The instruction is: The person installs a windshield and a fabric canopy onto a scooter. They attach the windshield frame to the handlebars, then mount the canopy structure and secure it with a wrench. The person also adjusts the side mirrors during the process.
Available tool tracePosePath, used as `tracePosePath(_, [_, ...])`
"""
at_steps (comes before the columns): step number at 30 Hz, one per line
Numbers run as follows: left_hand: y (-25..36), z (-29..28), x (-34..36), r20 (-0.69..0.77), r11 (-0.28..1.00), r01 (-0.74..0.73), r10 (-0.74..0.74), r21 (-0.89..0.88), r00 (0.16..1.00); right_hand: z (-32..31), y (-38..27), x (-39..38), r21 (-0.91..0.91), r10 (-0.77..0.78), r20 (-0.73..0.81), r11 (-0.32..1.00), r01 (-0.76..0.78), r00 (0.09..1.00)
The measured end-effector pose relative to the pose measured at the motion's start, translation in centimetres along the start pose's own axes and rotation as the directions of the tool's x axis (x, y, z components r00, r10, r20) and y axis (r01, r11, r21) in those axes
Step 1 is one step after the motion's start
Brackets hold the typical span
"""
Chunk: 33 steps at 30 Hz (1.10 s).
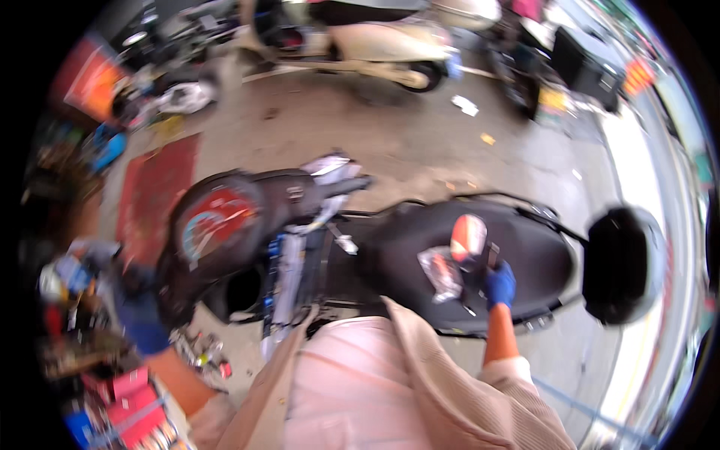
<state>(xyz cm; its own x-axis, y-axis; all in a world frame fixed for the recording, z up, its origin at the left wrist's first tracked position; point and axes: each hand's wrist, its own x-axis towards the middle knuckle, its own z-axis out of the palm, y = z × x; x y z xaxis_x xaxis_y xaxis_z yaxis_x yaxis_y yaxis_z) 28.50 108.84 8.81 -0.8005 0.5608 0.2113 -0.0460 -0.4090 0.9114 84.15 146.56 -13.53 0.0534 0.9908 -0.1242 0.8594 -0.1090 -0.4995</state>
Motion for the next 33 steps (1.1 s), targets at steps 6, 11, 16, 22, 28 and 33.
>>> tracePosePath(6, [-0.2,9.1,3.1,-0.049,0.148,0.036,0.08,0.988,0.996,1.3,-9.1,3.0,0.013,-0.377,-0.089,0.925,0.379,0.922])
tracePosePath(11, [4.4,8.5,-2.0,0.54,0.063,-0.562,0.206,0.825,0.816,2.9,-28.3,-2.9,0.687,-0.714,0.333,0.631,0.36,0.616])
tracePosePath(16, [5.2,-3.2,-9.8,-0.413,0.342,0.269,0.477,0.9,0.776,2.7,-41.7,-18.3,0.949,-0.988,0.123,0.09,0.303,-0.091])
tracePosePath(22, [4.3,-4.4,-8.5,-0.443,0.063,0.462,0.42,0.885,0.792,6.0,-50.0,-28.5,0.943,-0.896,-0.126,-0.242,0.23,-0.426])
tracePosePath(28, [3.6,-5.4,-6.8,-0.68,-0.074,0.704,0.204,0.706,0.704,8.7,-56.8,-31.3,0.422,-0.789,0.021,-0.55,0.721,-0.614])
tracePosePath(33, [4.0,-6.3,-7.6,-0.717,0.004,0.723,0.132,0.691,0.684,8.8,-57.8,-26.6,0.866,-0.754,0.497,0.465,0.184,-0.429])
